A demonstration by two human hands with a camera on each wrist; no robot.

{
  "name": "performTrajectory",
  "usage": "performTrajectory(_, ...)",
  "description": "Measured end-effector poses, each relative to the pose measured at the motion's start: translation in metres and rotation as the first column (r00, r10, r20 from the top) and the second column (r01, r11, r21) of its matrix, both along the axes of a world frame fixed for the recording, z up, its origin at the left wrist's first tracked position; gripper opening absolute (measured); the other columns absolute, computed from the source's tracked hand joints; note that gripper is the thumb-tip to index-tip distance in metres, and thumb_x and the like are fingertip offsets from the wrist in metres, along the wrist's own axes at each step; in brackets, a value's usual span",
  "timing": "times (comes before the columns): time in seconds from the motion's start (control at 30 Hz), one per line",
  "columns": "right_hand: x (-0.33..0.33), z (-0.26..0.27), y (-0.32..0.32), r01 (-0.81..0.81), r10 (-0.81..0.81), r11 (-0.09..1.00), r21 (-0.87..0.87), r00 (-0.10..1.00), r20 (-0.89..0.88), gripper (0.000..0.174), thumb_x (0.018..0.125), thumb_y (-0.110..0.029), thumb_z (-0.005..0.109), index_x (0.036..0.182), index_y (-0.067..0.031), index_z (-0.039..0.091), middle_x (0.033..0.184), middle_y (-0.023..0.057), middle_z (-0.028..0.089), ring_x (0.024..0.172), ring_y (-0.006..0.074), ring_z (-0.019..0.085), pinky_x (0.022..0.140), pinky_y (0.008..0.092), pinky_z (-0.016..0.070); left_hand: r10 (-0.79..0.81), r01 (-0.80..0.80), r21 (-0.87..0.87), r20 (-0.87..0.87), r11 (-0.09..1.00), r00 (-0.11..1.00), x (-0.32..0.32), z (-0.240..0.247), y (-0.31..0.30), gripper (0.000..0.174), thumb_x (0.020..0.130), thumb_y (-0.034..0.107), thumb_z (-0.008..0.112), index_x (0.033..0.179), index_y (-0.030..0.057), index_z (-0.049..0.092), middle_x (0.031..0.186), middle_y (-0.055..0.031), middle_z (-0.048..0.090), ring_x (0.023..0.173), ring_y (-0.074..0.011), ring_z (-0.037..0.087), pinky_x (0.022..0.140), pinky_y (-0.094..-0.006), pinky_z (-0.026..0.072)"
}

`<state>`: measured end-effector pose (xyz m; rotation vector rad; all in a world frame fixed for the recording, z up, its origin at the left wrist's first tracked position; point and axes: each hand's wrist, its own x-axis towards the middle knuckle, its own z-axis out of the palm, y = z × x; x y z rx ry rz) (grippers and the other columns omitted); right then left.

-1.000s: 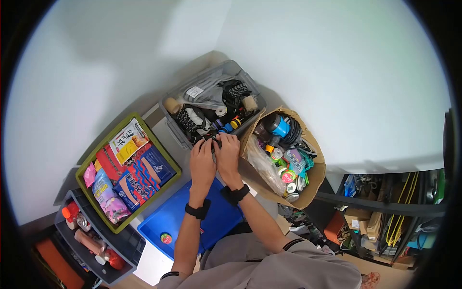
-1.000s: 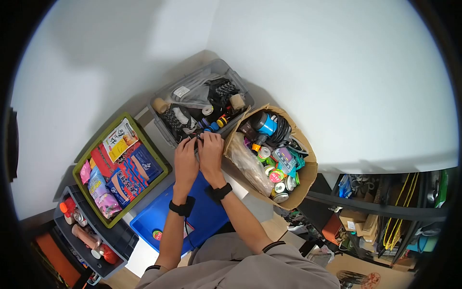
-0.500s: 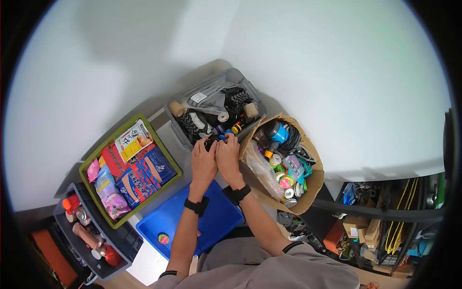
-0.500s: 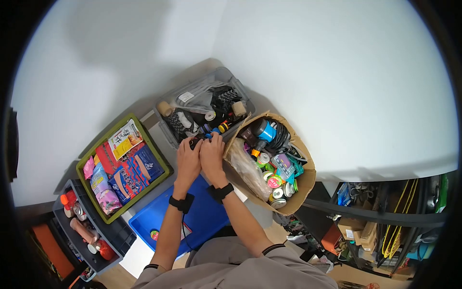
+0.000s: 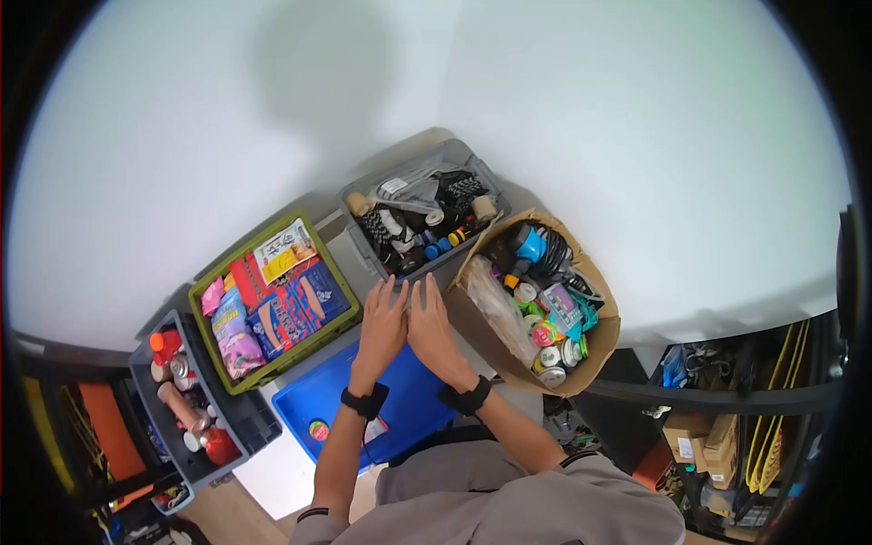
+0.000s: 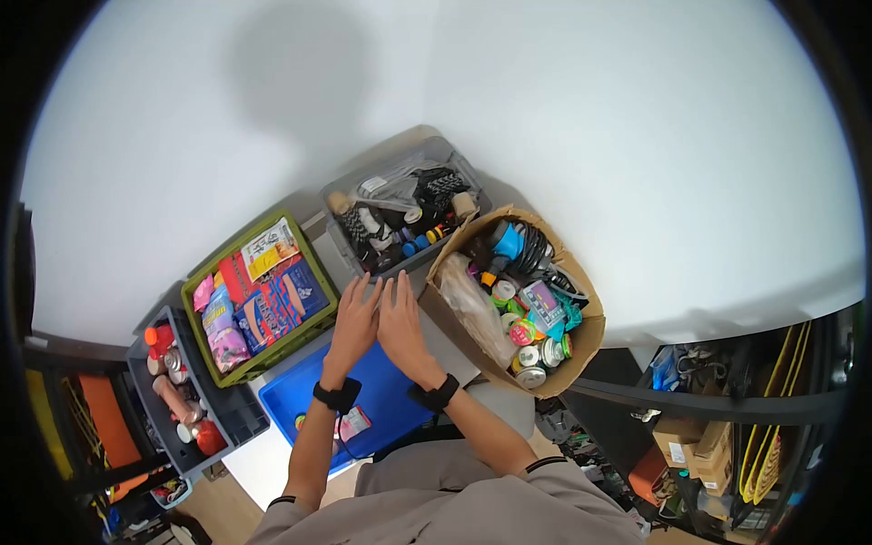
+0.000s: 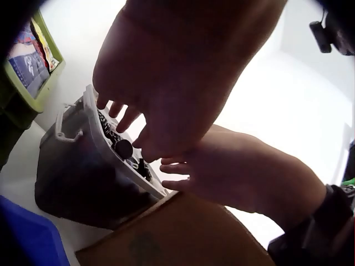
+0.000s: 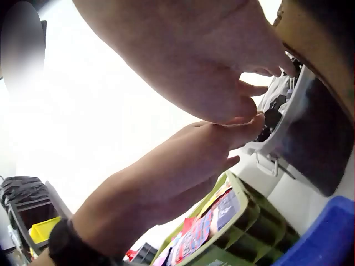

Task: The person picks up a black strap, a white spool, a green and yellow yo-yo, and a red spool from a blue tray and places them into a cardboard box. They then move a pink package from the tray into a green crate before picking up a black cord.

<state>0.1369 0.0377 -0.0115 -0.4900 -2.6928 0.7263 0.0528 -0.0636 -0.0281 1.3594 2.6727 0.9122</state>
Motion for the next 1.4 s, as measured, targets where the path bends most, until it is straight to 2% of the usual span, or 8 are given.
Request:
performTrajectory(0.23, -0.03, -0.025, 0.034, -0.073, 0.073, 0.997, 0.004, 0.994, -0.079, 0.055, 0.093, -0.002, 0.053, 0.143, 0.0176, 0.04, 0.149, 0.0419, 0.036, 0.146, 0.0525, 0.028, 0.122, 0.0496, 0.0278, 0.003, -0.002, 0.012, -0.052, 1.0, 0.999, 0.003, -0.015, 0.008, 0.058, 0.089, 0.008, 0.065, 0.144, -0.0033, 0.05, 0.146, -0.0259, 0.051, 0.139, -0.0431, 0.043, 0.117, -0.0501, 0.0339)
performTrajectory(0.33, -0.044, -0.03, 0.04, 0.021, -0.023, 1.0, -0.019, 0.987, -0.157, 0.058, 0.089, -0.004, 0.059, 0.143, 0.0112, 0.044, 0.15, 0.0363, 0.039, 0.139, 0.0474, 0.041, 0.114, 0.0515, 0.036, 0.051, -0.052, 0.003, 0.084, 0.999, 0.995, 0.01, -0.001, 0.003, 0.057, 0.09, 0.009, 0.066, 0.143, -0.0045, 0.05, 0.148, -0.0258, 0.05, 0.14, -0.0438, 0.043, 0.118, -0.0493, 0.0347)
performTrajectory(0.4, -0.06, -0.024, 0.044, 0.052, -0.052, 0.99, 0.132, 0.999, 0.002, 0.042, 0.09, -0.01, 0.064, 0.129, 0.0049, 0.059, 0.137, 0.0266, 0.055, 0.128, 0.0408, 0.05, 0.103, 0.0499, 0.0401, 0.046, -0.045, -0.012, 0.091, 0.999, 0.995, 0.008, 0.005, 0.003, 0.056, 0.091, 0.008, 0.066, 0.142, -0.0047, 0.05, 0.147, -0.0259, 0.05, 0.14, -0.0437, 0.043, 0.118, -0.0491, 0.0347)
performTrajectory(0.6, -0.079, -0.027, 0.053, 0.088, -0.085, 0.981, 0.172, 0.996, -0.029, 0.018, 0.09, -0.019, 0.07, 0.1, -0.0036, 0.068, 0.102, 0.0141, 0.071, 0.111, 0.0334, 0.06, 0.091, 0.0465, 0.0406, 0.027, -0.025, -0.033, 0.077, 0.999, 0.997, -0.022, 0.006, 0.01, 0.052, 0.091, 0.005, 0.062, 0.141, -0.0054, 0.051, 0.148, -0.0258, 0.049, 0.141, -0.0434, 0.042, 0.118, -0.0481, 0.0344)
performTrajectory(0.83, -0.089, -0.029, 0.061, 0.063, -0.062, 0.988, 0.141, 0.998, -0.005, 0.023, 0.089, -0.02, 0.072, 0.102, -0.002, 0.067, 0.097, 0.0162, 0.071, 0.097, 0.0334, 0.066, 0.088, 0.0454, 0.045, 0.052, -0.054, -0.018, -0.074, 0.998, 0.996, -0.066, -0.003, 0.032, 0.055, 0.091, 0.005, 0.054, 0.145, -0.0019, 0.049, 0.155, -0.0226, 0.043, 0.147, -0.0414, 0.035, 0.12, -0.058, 0.0285)
performTrajectory(1.0, -0.104, -0.036, 0.067, 0.11, -0.126, 0.984, -0.137, 0.985, -0.114, 0.019, 0.087, -0.013, 0.073, 0.099, 0.0, 0.068, 0.093, 0.0186, 0.07, 0.095, 0.0379, 0.066, 0.082, 0.0484, 0.0507, 0.039, -0.044, -0.116, -0.043, 0.992, 0.998, -0.084, -0.03, 0.036, 0.056, 0.093, 0.012, 0.055, 0.147, 0.001, 0.048, 0.158, -0.0175, 0.041, 0.151, -0.039, 0.03, 0.12, -0.0632, 0.0228)
performTrajectory(1.23, -0.118, -0.038, 0.064, 0.133, -0.12, 0.989, 0.073, 0.981, -0.153, 0.015, 0.086, -0.009, 0.073, 0.097, 0.0005, 0.069, 0.092, 0.019, 0.069, 0.095, 0.0381, 0.065, 0.081, 0.0493, 0.0501, 0.019, -0.031, -0.147, -0.087, 0.989, 0.996, -0.085, -0.036, 0.03, 0.053, 0.095, 0.016, 0.056, 0.146, 0.0038, 0.051, 0.158, -0.015, 0.043, 0.152, -0.0365, 0.028, 0.121, -0.0636, 0.021)
performTrajectory(1.4, -0.11, -0.024, 0.064, 0.141, -0.148, 0.986, -0.092, 0.986, -0.075, 0.014, 0.087, -0.007, 0.07, 0.099, 0.0013, 0.07, 0.094, 0.0188, 0.07, 0.098, 0.0371, 0.066, 0.082, 0.0476, 0.0508, -0.009, 0.007, -0.083, -0.024, 0.997, 1.0, -0.086, -0.028, 0.021, 0.049, 0.098, 0.017, 0.055, 0.146, 0.0034, 0.051, 0.158, -0.0163, 0.042, 0.151, -0.0387, 0.03, 0.121, -0.0634, 0.0216)
